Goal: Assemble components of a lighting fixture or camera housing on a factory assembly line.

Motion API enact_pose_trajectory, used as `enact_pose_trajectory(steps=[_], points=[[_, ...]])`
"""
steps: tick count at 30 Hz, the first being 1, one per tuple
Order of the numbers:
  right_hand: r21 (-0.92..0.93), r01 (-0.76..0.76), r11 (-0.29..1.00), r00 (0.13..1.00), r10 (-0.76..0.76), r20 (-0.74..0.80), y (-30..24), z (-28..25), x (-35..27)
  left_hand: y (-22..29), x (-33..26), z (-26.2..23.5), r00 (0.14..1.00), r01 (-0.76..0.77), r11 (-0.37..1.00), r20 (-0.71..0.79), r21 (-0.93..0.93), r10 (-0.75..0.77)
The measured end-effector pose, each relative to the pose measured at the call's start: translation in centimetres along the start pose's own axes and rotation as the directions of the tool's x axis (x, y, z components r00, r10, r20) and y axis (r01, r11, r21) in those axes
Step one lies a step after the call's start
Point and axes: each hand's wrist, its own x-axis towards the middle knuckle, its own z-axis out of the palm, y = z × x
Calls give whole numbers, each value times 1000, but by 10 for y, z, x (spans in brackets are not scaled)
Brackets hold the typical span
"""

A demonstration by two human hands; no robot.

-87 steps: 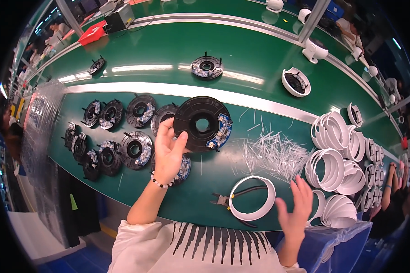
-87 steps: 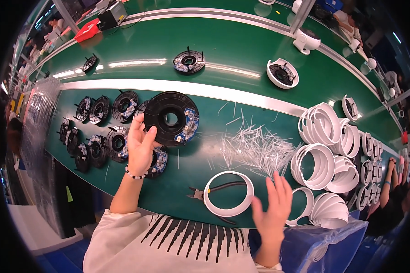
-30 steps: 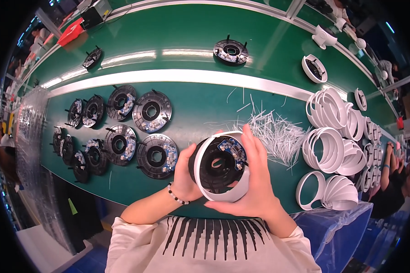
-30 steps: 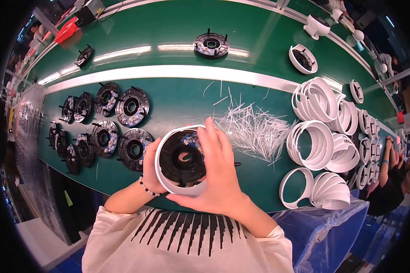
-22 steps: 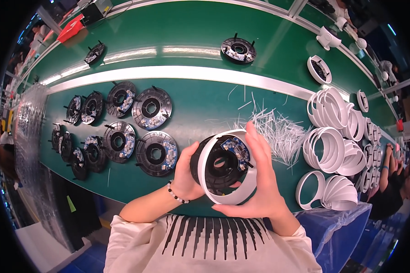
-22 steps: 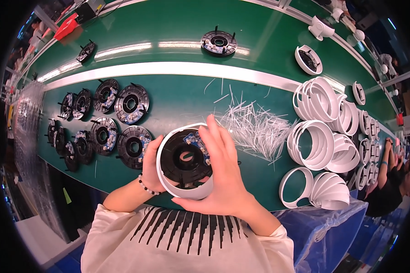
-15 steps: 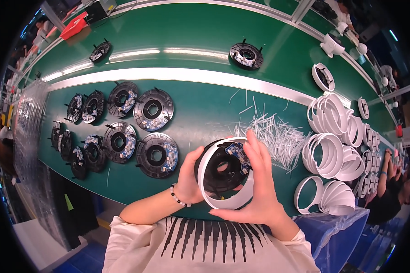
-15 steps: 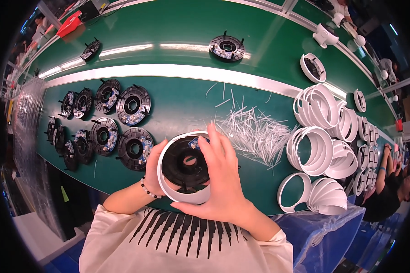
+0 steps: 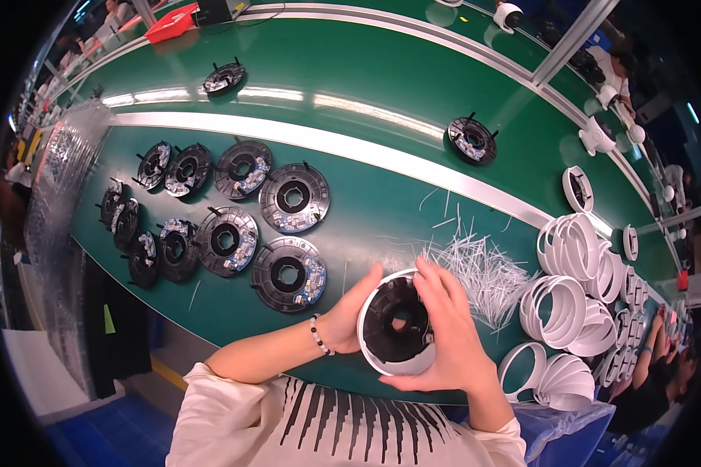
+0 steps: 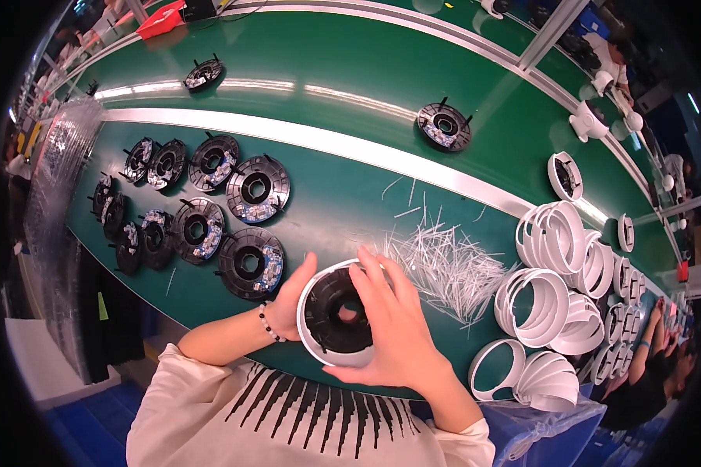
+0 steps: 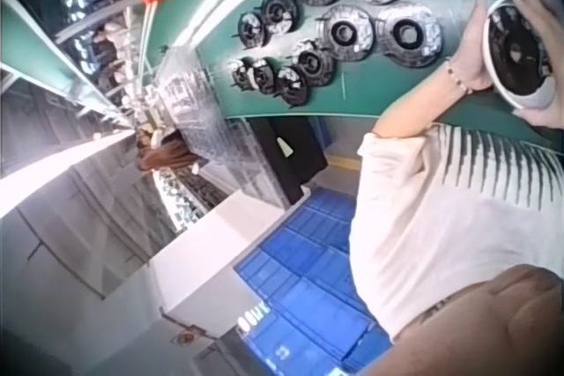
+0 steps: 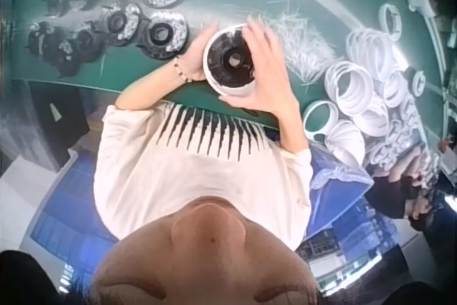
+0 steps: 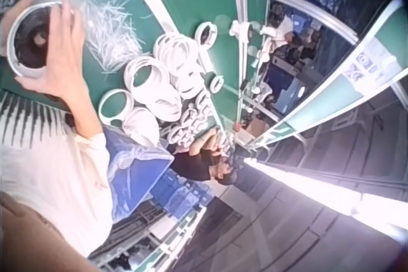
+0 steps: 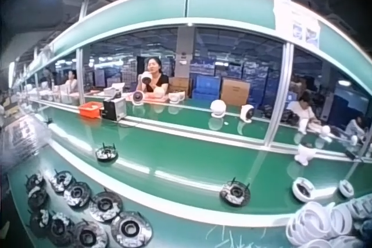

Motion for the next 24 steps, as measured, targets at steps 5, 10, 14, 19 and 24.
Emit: enact_pose_trajectory(steps=[5, 10, 14, 19, 24], points=[[19, 15, 1000, 993, -12, -121, 7, 8, 0, -2, -2, 8, 995, -103, 994, 1, -19, 103], [-74, -1, 997, 937, -25, -348, 11, 36, -6, -2, 4, 16, 981, -191, 981, 36, -40, 193], [-232, -98, 968, 839, -45, -542, 1, 50, -1, 10, 6, 26, 918, -396, 889, 83, 231, 388], [-160, 33, 987, 793, -123, -596, 11, 46, -1, 18, 15, 30, 945, -312, 936, -158, -163, 288], [-311, 159, 937, 792, -309, -526, 21, 27, -19, 34, 11, 38, 973, -138, 990, -193, -37, 129]])
